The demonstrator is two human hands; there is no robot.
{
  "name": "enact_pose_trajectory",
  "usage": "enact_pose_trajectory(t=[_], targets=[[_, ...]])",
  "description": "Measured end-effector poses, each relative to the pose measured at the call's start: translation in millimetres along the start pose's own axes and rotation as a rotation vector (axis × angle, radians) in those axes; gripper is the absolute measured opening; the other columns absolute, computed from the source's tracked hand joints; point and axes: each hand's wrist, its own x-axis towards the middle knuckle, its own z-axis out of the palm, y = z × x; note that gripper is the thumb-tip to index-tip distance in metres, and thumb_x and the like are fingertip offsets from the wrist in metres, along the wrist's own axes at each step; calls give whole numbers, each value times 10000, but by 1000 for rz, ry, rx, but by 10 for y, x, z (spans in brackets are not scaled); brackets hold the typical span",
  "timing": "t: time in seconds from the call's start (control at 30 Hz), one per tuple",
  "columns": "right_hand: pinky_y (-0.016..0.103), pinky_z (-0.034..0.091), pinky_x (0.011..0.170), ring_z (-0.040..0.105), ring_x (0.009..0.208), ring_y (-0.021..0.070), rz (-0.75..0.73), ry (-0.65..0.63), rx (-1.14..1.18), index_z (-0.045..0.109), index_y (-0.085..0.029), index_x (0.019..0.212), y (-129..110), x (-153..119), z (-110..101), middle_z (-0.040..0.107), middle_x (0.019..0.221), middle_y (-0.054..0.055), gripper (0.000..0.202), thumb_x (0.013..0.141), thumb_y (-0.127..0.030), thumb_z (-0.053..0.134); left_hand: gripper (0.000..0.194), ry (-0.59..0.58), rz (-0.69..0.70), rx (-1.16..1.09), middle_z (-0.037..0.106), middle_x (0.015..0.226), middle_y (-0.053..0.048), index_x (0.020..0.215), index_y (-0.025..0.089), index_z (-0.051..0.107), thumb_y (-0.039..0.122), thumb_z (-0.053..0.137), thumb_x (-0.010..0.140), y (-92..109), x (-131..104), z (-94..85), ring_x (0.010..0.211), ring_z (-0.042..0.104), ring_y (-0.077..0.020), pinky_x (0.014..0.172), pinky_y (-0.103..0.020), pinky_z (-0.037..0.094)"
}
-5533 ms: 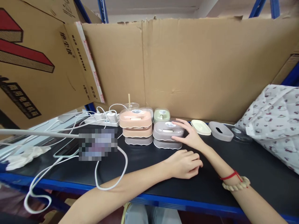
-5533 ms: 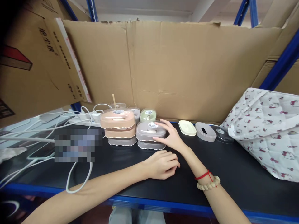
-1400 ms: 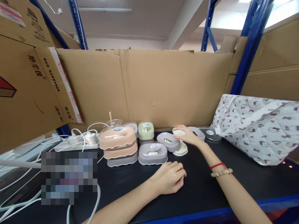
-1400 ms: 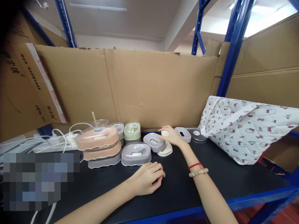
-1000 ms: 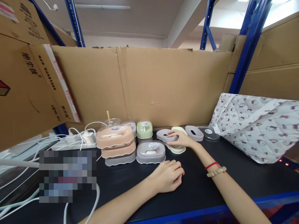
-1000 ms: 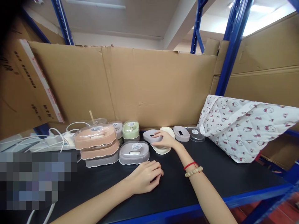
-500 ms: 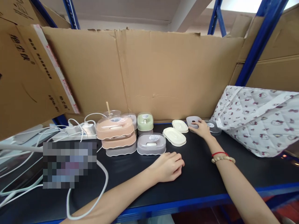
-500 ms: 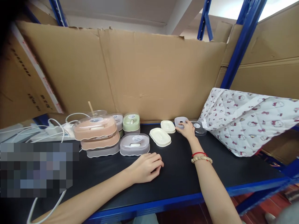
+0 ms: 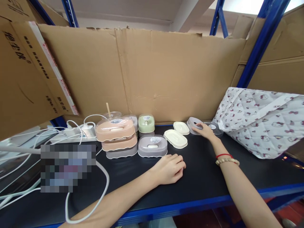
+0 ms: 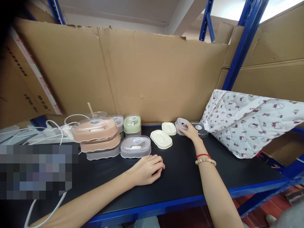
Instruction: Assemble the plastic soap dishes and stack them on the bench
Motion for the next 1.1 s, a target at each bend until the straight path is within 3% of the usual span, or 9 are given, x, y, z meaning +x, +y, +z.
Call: enact_pose_trajectory(t=[0.33,0.63,0.8,0.9,0.97,1.1], targets=[[359,483,694,632,840,253,-33,20,29,554,-236,661,-179,-50,-104,695,822,36,122,615,-322,627,142,-14,-7,0,600,805,-9,834,176,540,141,403,850,2,16,1,685,553,-116,564,-243,377],[365,495,710,656,831,248,-88,24,68,576,-240,637,-234,-79,-135,709,798,35,61,626,-299,581,125,-26,-4,4,587,797,-8,826,181,526,150,407,849,-3,9,13,690,559,-118,556,-251,376],[444,484,780,661,835,281,-90,23,42,626,-240,739,-276,-78,-172,711,784,38,187,552,-235,622,87,-12,1,18,582,791,-2,824,186,514,157,434,841,7,8,32,691,561,-117,560,-253,386],[486,450,848,649,888,295,-162,54,34,636,-237,737,-415,-72,-204,713,872,61,159,586,-284,619,68,-1,22,44,591,789,1,826,185,526,168,460,831,11,10,53,687,563,-117,560,-251,392],[445,467,836,649,874,272,-277,-23,75,646,-234,756,-567,-92,-200,710,886,64,170,629,-337,602,60,6,37,55,597,788,4,825,183,536,180,476,825,9,11,68,677,562,-113,556,-248,396],[369,506,795,644,908,260,-457,-420,137,682,-228,888,-866,-217,-109,699,981,69,362,586,-427,669,64,-3,26,72,606,790,6,824,189,539,191,476,834,5,15,72,676,566,-112,555,-249,406]])
